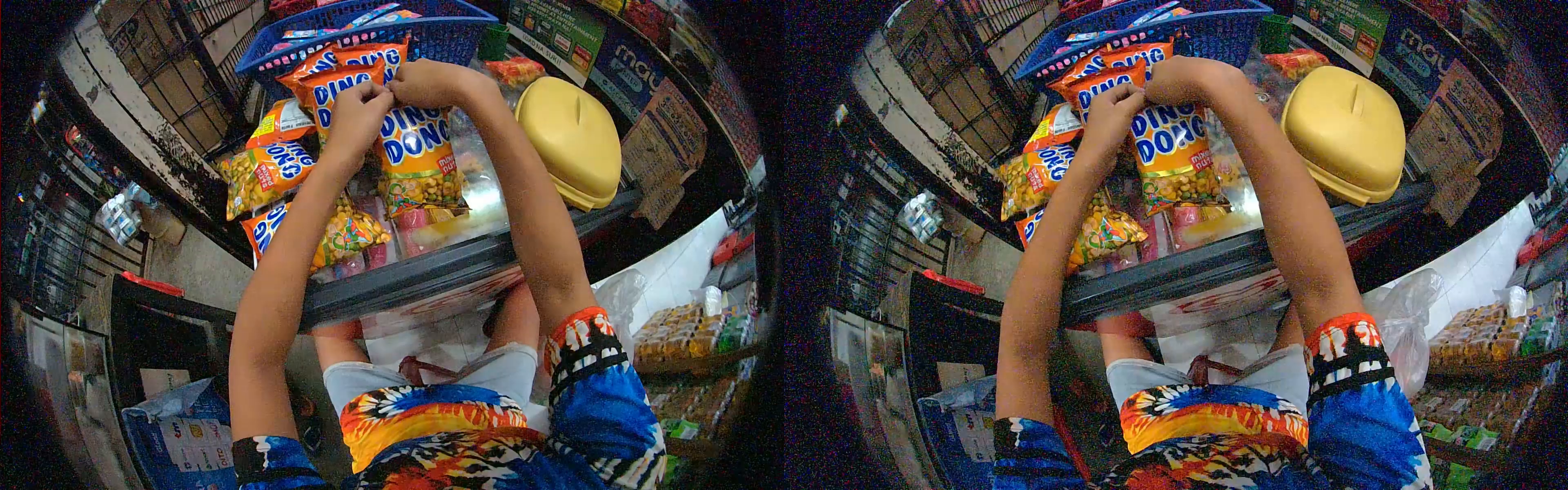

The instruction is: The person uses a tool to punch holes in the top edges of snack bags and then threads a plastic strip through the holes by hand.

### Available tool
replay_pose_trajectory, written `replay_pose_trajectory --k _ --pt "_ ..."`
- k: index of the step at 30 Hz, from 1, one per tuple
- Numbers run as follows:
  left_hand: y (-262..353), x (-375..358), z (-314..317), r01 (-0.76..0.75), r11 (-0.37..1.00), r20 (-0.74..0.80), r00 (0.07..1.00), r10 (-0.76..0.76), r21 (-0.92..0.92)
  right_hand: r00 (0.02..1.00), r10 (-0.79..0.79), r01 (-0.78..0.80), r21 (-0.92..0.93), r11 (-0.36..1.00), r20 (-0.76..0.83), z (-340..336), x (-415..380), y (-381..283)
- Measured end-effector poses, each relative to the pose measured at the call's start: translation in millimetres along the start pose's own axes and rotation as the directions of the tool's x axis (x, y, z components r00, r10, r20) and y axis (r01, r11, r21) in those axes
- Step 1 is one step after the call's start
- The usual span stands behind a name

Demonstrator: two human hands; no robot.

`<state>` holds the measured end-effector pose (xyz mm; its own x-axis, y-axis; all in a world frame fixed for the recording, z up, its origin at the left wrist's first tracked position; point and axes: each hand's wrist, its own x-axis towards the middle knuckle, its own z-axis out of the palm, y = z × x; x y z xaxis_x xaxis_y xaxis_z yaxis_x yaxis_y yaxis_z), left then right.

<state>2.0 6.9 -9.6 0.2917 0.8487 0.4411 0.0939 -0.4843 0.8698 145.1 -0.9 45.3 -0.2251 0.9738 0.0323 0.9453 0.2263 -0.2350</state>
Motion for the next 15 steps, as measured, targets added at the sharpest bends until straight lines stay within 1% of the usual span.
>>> replay_pose_trajectory --k 3,5,6,8,9,11,15 --pt "1 0 0 -0.009 1.0 -0.007 1.0 0.009 0.025 1.0 0.026 -0.026 0.032 0.999 0.005 0 -1 0" --pt "2 -2 -1 -0.012 1.0 -0.006 1.0 0.012 0.02 0.997 -0.066 0.065 -0.031 0.997 -0.026 -2 -2 0" --pt "0 0 -1 -0.012 1.0 -0.006 1.0 0.012 0.02 0.997 -0.066 0.065 -0.031 0.997 -0.025 -2 -3 -1" --pt "-5 3 -1 -0.04 0.999 -0.007 0.999 0.04 0.035 1.0 -0.012 0.012 0.015 1.0 0.002 -3 -5 -3" --pt "-1 1 -1 -0.04 0.999 -0.007 0.999 0.04 0.035 1.0 -0.012 0.012 0.015 1.0 0.002 -2 -3 -1" --pt "5 -2 -1 0.054 0.997 0.036 0.998 -0.056 0.057 1.0 -0.004 0.004 0.007 1.0 -0.009 1 0 1" --pt "5 -2 -1 0.048 0.997 0.023 0.999 -0.05 0.06 0.999 0.043 -0.043 0.024 0.999 0.01 -4 -8 -6"
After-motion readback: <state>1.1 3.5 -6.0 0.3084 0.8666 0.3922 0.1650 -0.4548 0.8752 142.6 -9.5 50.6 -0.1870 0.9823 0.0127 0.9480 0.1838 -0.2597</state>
